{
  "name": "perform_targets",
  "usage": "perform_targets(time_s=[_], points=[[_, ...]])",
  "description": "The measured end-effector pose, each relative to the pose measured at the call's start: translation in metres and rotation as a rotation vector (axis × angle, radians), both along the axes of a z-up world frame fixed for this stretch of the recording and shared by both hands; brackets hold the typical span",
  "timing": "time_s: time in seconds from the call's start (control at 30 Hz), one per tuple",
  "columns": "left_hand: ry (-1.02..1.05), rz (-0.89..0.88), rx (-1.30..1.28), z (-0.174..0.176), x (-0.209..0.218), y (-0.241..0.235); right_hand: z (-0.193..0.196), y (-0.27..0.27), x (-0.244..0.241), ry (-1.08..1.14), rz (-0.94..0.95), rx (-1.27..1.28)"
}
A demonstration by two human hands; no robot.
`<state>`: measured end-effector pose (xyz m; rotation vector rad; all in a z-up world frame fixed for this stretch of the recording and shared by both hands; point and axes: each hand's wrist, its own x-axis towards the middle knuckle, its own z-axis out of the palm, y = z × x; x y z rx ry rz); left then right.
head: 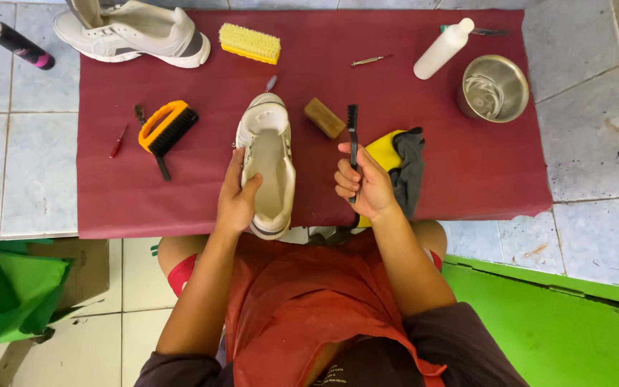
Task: The person scrubs a white sneaker with a brush and cleaning solution, then uses a smaller brush to clean the shoe's interior and laces. The person repeatedly dips the brushes into a metal bowl of water and applies liquid from a white bottle to the shoe.
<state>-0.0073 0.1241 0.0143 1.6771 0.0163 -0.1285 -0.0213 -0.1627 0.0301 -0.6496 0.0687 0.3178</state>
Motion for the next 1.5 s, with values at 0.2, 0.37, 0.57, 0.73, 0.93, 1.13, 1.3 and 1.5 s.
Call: perform_targets(time_s=[0.2,0.37,0.57,0.73,0.93,1.13,1.3,1.5], points=[[0.068,-0.005,0.194,0.001,0.005,-0.037,-0.008,-0.009,-0.014,-0.047,-0.021,-0.076],[0.087,0.011,0.281,0.004,0.007,-0.037,-0.014,-0.011,-0.018,-0.054,-0.028,-0.060],[-0.274,0.179,0.568,0.017,-0.002,-0.036,-0.010,-0.002,-0.017,-0.075,-0.046,-0.076],[-0.764,0.250,0.354,0.101,-0.007,-0.064,0.011,0.019,-0.028,-0.090,-0.009,-0.086],[-0.200,-0.120,0.066,0.111,0.031,-0.110,0.029,0.038,-0.037,-0.112,-0.022,-0.113],[-0.076,-0.098,-0.146,0.120,0.023,-0.138,0.023,0.029,-0.042,-0.095,-0.116,-0.158],[-0.161,-0.026,-0.179,0.091,0.012,-0.148,0.018,0.026,-0.048,-0.041,-0.125,-0.186],[-0.113,-0.047,-0.208,0.095,-0.004,-0.143,0.024,0.032,-0.052,-0.003,-0.144,-0.232]])
